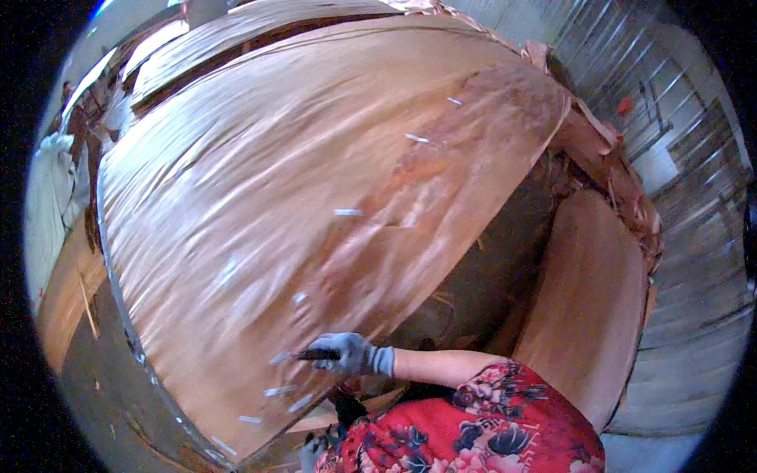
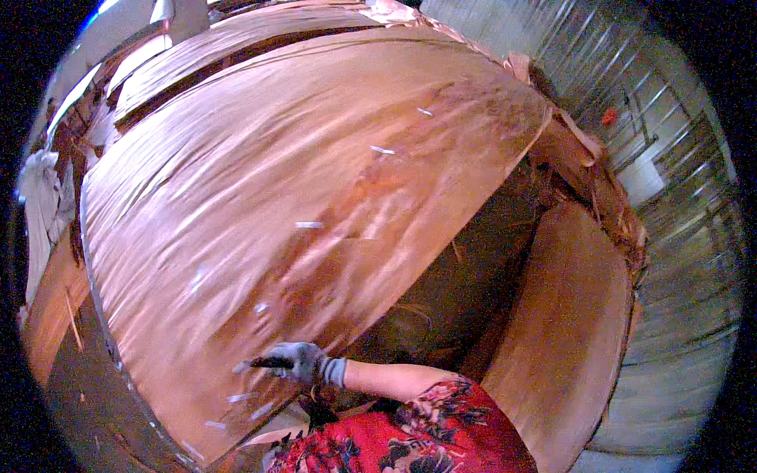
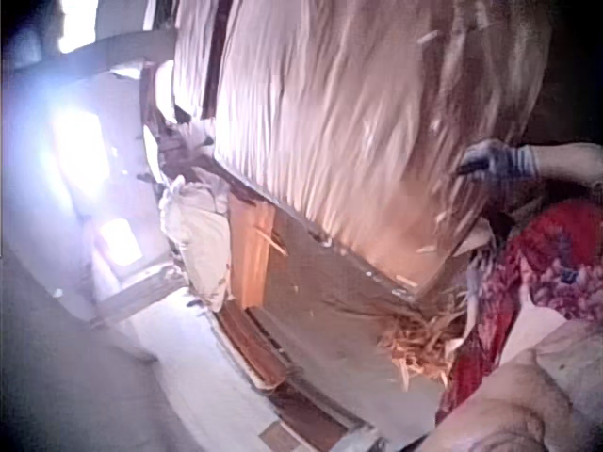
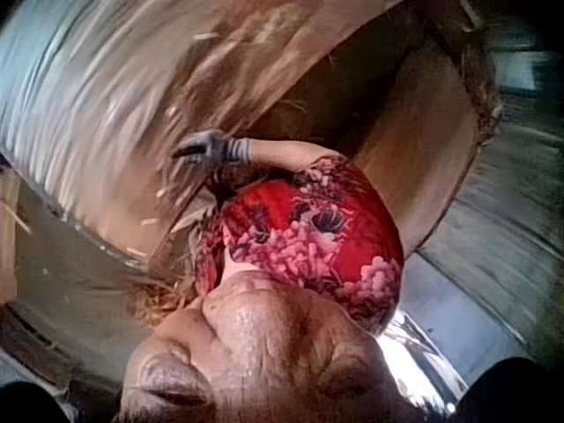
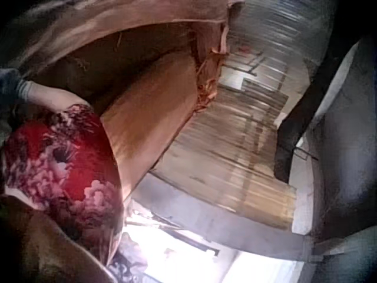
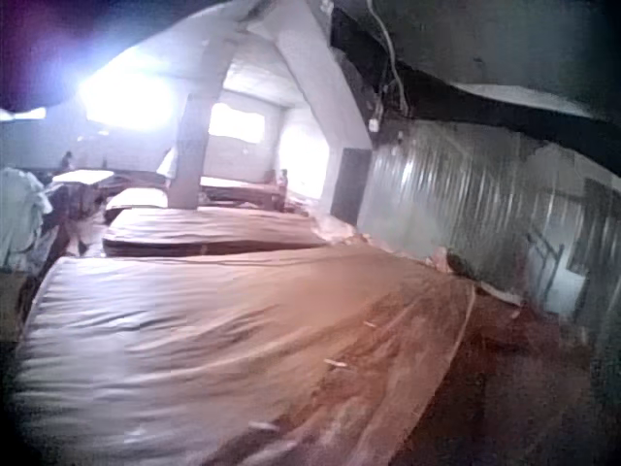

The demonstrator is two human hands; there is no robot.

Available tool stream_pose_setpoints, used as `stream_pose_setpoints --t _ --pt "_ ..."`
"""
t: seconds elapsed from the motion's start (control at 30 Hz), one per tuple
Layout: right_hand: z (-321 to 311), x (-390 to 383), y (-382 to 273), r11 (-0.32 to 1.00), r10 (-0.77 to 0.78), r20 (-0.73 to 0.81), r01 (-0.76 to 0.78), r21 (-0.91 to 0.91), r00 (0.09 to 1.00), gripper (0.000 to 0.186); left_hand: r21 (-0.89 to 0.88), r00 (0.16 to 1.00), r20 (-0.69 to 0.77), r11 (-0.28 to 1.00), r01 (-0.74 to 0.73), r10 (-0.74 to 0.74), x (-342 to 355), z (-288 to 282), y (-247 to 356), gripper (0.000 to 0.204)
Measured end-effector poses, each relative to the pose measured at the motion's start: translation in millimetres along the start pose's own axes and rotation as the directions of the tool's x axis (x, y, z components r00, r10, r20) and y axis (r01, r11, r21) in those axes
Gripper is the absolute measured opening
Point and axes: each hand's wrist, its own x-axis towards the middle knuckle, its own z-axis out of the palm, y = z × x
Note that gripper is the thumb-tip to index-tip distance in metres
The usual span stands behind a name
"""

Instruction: The person uses a utility knife to carefully peel thin layers of wood veneer from a large curved wooden surface. They work methodically along the surface, removing strips of veneer and occasionally using a measuring tape to check dimensions. The peeled veneer strips accumulate on the floor.

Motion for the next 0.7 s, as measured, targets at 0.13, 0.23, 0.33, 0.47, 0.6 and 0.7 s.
stream_pose_setpoints --t 0.13,0.23,0.33,0.47,0.6,0.7 --pt "-69.1 -95.6 54.8 0.857 0.260 -0.059 -0.202 0.475 0.964 0.025 -0.009 0.983 0.092 0.987 0.162 -0.160 25.0 48.2 184.3 0.023" --pt "-135.3 -164.4 76.1 0.637 0.289 -0.115 -0.101 0.764 0.950 0.026 -0.215 0.990 0.129 0.976 -0.031 0.060 61.3 113.4 281.1 0.025" --pt "-208.3 -219.0 69.6 0.755 0.287 -0.228 -0.073 0.652 0.930 0.028 -0.228 0.902 0.263 0.930 -0.287 0.343 93.0 185.8 374.7 0.023" --pt "-293.5 -278.9 53.9 0.576 0.413 -0.416 0.122 0.809 0.810 0.032 -0.214 0.691 0.461 0.826 -0.522 0.557 136.6 275.3 467.6 0.029" --pt "-343.4 -326.4 65.4 0.646 0.538 -0.544 0.100 0.757 0.644 0.039 -0.059 0.496 0.486 0.594 -0.803 0.719 160.0 358.2 550.6 0.035" --pt "-385.6 -337.5 74.1 0.689 0.648 -0.547 -0.101 0.718 0.531 0.044 -0.014 0.459 0.515 0.542 -0.840 0.724 179.9 406.3 578.0 0.037"
